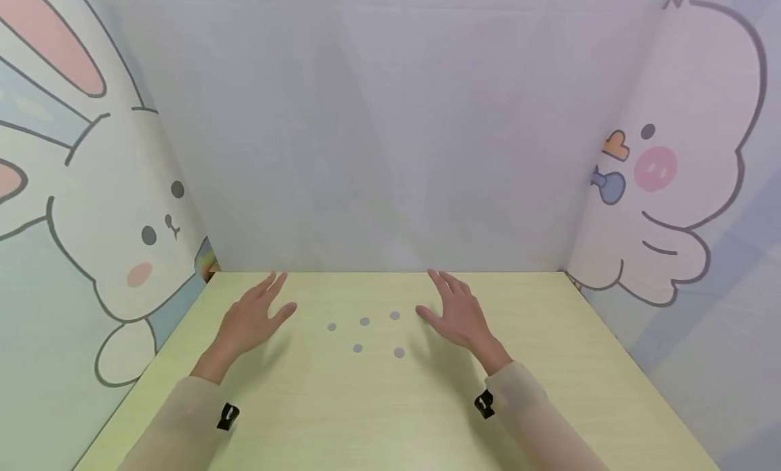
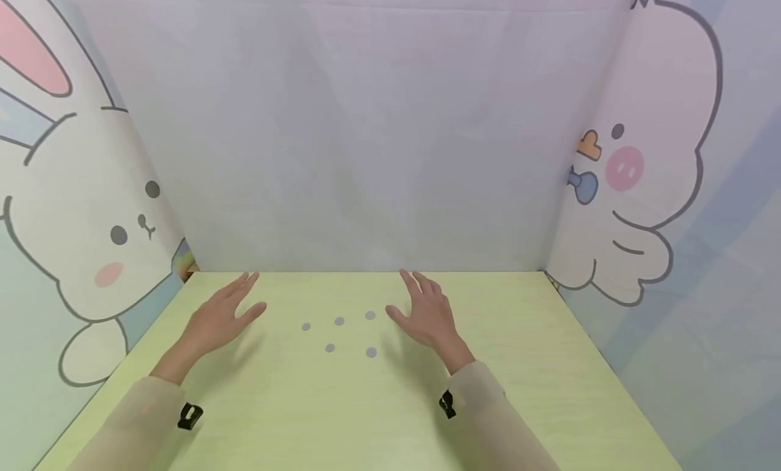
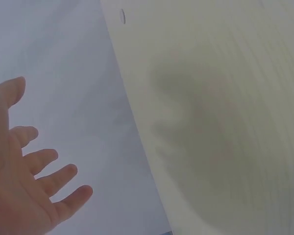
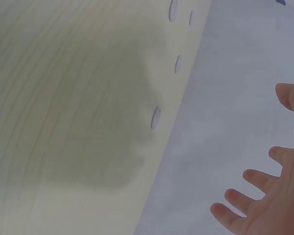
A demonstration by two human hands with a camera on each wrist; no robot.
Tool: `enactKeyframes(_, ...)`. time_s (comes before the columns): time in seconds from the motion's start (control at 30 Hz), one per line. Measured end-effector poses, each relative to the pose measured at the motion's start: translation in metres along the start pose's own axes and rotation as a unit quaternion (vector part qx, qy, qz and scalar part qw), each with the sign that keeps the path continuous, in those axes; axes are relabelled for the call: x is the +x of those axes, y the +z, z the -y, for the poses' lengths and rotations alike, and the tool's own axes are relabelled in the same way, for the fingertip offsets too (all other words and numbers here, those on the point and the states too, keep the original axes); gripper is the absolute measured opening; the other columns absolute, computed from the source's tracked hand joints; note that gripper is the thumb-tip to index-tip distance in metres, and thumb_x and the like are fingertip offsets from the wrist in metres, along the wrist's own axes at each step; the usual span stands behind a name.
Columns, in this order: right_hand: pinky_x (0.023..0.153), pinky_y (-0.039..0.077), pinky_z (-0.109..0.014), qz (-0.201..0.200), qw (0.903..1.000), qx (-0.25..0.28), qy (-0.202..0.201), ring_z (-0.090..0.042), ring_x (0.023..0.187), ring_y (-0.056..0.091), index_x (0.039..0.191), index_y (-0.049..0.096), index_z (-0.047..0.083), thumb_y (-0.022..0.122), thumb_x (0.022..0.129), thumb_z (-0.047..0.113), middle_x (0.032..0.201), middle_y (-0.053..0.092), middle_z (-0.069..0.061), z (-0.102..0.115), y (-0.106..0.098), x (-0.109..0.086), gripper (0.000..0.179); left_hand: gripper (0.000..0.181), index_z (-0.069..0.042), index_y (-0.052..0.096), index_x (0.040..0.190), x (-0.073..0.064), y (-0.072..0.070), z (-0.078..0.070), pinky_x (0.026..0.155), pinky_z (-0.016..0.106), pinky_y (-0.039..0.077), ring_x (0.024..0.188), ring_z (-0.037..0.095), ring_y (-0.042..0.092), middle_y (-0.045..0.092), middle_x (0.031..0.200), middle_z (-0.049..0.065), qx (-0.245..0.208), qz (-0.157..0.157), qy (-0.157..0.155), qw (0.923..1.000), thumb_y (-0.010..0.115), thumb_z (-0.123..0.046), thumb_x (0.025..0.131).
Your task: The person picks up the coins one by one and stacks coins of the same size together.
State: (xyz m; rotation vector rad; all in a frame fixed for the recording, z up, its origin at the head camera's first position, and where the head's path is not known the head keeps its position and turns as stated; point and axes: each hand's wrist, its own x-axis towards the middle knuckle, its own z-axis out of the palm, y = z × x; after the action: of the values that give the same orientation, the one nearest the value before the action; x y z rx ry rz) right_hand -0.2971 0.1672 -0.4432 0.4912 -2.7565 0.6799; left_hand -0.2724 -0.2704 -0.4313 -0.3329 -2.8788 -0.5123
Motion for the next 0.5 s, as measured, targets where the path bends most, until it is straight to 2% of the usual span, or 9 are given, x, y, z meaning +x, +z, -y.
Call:
enactKeyframes(0.2, 0.103, 0.046, -0.067, 0.021, 0.9987, 0.045, 0.012, -0.044, 0.146, 0.044, 0.168, 0.033, 0.023, 0.065, 0.1, 0.055, 0.165, 0.041, -0.014, 0.013, 0.007, 0.01, 0.082, 0.08, -0.017, 0.028, 0.169, 0.005, 0.008, 0.002, 0.104, 0.077, 0.039, 0.147, 0.051, 0.041, 0.038, 0.167, 0.021, -0.039, 0.002, 0.003, 0.9992, 0.05, -0.062, 0.107)
enactKeyframes(0.4, 0.091, 0.054, -0.054, 0.032, 0.9929, 0.114, 0.015, -0.036, 0.118, 0.066, 0.164, 0.041, 0.02, 0.069, 0.099, 0.047, 0.149, 0.056, -0.013, 0.026, 0.017, 0.017, 0.076, 0.07, -0.014, 0.04, 0.164, 0.01, 0.012, 0.001, 0.1, 0.07, 0.046, 0.129, 0.042, 0.063, 0.052, 0.157, 0.02, -0.11, -0.002, 0.013, 0.9939, 0.055, -0.053, 0.109)
enactKeyframes(0.5, 0.088, 0.055, -0.049, 0.035, 0.9891, 0.143, 0.013, -0.034, 0.107, 0.069, 0.16, 0.048, 0.017, 0.071, 0.1, 0.041, 0.14, 0.062, -0.013, 0.03, 0.022, 0.021, 0.069, 0.063, -0.011, 0.047, 0.16, 0.012, 0.014, -0.001, 0.1, 0.068, 0.048, 0.125, 0.042, 0.065, 0.057, 0.152, 0.02, -0.133, -0.011, 0.027, 0.9907, 0.058, -0.046, 0.109)
